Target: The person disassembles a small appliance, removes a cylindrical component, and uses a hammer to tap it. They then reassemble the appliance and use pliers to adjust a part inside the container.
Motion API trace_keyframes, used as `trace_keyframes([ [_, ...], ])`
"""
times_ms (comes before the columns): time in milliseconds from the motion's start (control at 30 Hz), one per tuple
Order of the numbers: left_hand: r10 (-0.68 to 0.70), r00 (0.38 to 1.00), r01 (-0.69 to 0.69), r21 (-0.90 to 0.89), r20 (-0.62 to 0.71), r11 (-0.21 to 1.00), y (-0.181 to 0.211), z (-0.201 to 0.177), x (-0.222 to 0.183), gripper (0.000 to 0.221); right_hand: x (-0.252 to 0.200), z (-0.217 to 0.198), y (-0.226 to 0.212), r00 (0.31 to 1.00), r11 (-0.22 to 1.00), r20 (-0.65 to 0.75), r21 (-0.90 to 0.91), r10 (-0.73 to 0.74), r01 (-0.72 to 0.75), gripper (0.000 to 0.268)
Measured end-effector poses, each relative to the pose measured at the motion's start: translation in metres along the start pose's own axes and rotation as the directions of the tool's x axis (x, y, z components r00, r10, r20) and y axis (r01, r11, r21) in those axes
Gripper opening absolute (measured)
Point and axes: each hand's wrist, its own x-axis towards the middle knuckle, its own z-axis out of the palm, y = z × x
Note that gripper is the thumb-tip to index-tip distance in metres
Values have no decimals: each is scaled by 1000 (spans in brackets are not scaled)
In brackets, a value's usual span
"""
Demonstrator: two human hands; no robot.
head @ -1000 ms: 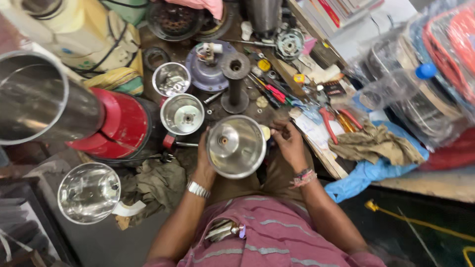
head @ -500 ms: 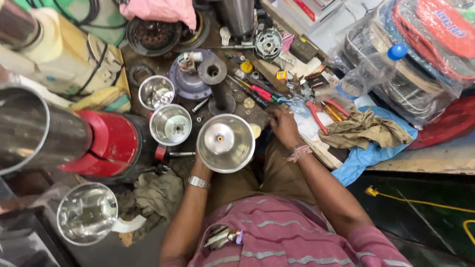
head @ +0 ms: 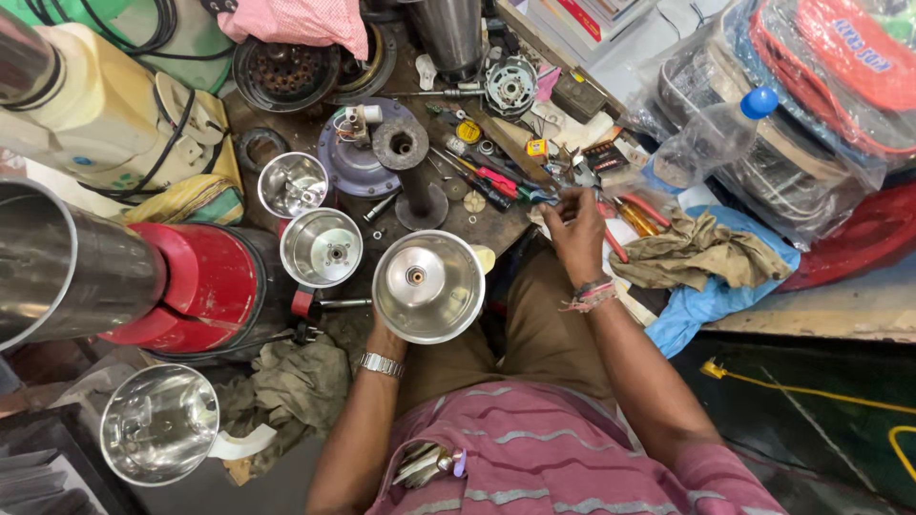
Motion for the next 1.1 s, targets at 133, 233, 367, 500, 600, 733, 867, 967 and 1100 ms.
trace_keyframes([
  [133,-25,1000,25,11,15,1000,-1,5,-6,37,13,-5,-23,996,992,56,-106,-70,75,38],
  [233,-39,999,39,15,29,999,2,11,-3,36,23,-4,-39,992,982,28,-141,-121,123,45],
  [367,-36,999,36,9,24,999,0,9,0,36,36,-3,-44,923,883,-31,-305,-383,357,35],
  [500,2,1000,-2,1,-7,1000,-2,-2,2,36,55,-20,-39,923,899,-13,-230,-385,372,16],
  [600,27,999,-27,-10,-28,1000,0,-8,6,35,67,-47,-36,982,975,-141,166,-128,151,12],
  [733,44,998,-45,-23,-39,999,-1,-13,9,35,75,-75,-23,962,909,-260,415,79,37,9],
  [867,46,998,-48,-30,-52,998,-6,-17,10,35,92,-54,8,949,973,-314,212,-19,90,14],
  [967,55,997,-56,-26,-56,998,-3,-15,13,34,99,-35,34,940,997,-335,-2,-67,71,17],
  [1100,67,995,-70,-31,-71,997,-4,-16,11,34,87,-36,55,965,993,-261,-106,18,-47,21],
])
